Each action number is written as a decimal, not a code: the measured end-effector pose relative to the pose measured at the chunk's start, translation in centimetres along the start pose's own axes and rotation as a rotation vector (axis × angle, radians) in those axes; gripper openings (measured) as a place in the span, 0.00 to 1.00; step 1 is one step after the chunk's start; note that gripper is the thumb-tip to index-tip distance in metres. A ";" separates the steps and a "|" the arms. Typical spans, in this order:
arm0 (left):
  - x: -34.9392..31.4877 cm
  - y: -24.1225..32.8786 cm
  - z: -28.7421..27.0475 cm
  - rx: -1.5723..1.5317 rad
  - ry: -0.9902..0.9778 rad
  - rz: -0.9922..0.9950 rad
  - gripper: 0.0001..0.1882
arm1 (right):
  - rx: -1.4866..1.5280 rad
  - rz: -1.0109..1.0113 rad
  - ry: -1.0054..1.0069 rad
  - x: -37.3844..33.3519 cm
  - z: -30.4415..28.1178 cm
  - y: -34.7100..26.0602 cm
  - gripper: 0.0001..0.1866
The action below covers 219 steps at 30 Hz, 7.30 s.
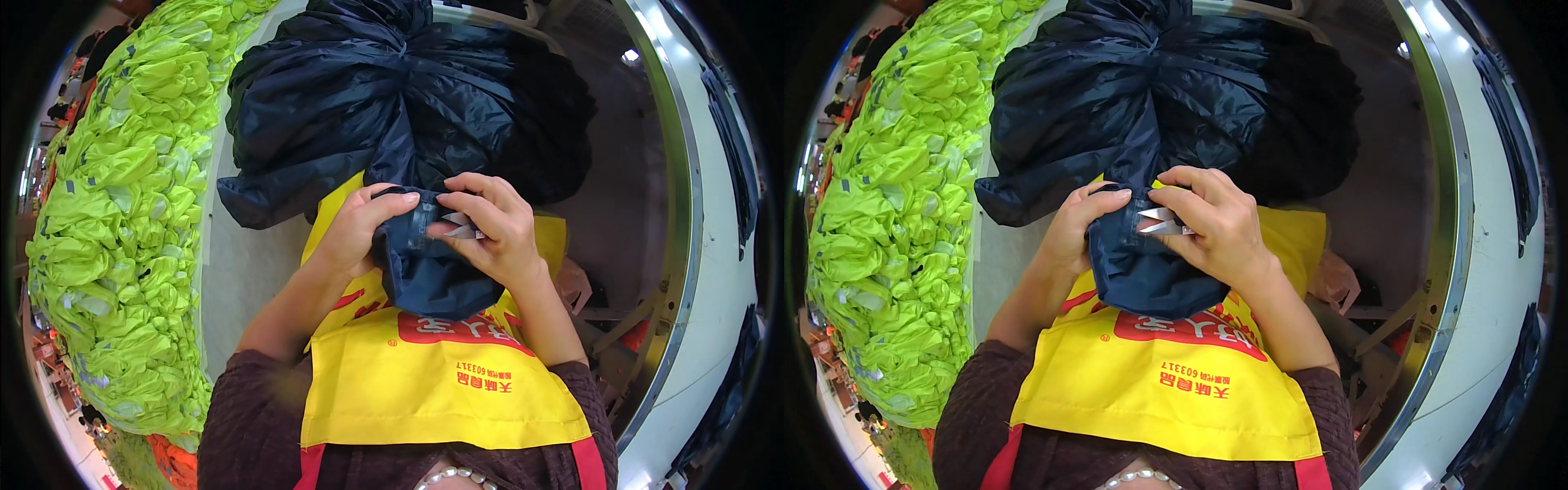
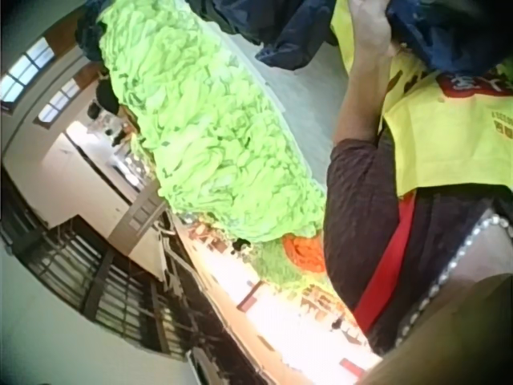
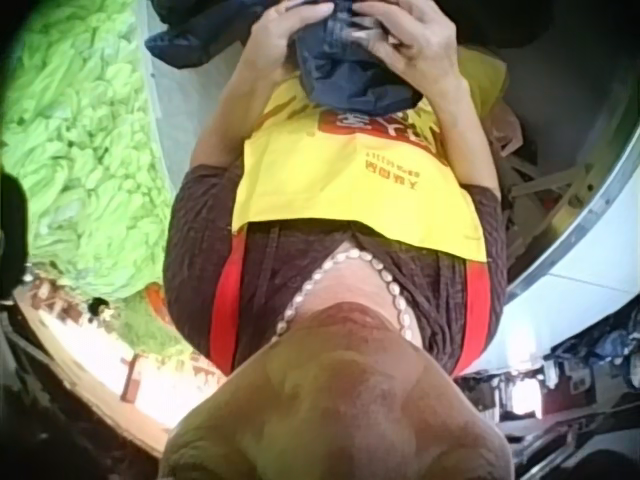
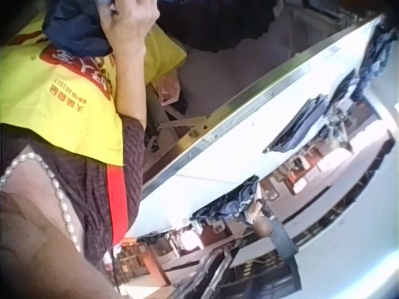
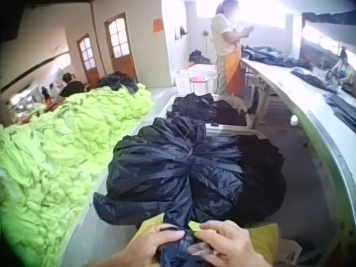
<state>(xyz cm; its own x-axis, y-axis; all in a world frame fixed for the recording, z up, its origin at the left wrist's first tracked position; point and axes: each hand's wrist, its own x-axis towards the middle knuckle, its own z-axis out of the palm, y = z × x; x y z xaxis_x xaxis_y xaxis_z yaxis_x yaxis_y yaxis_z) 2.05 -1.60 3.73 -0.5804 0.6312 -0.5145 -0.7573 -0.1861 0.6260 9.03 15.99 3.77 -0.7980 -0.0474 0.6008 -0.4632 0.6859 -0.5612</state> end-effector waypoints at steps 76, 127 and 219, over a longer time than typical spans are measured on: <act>1.8 2.2 -15.7 1.068 1.217 1.326 0.19 | -0.571 0.856 -0.088 -9.1 -2.2 26.7 0.12; -0.3 -0.5 4.0 1.472 -0.170 0.950 0.24 | 0.543 0.727 -0.111 -4.1 -4.0 0.8 0.07; 3.1 -2.6 2.0 0.235 -0.201 0.150 0.07 | -0.193 0.146 -0.194 -4.9 -4.0 1.1 0.19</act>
<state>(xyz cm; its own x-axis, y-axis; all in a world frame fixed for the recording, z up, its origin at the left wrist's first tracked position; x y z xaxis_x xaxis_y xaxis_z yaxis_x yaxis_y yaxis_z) 2.81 2.28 1.70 -0.5921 0.7498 -0.2954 -0.5647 -0.1244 0.8159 13.94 19.93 2.52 -0.9181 -0.0631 0.3914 -0.2711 0.8203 -0.5036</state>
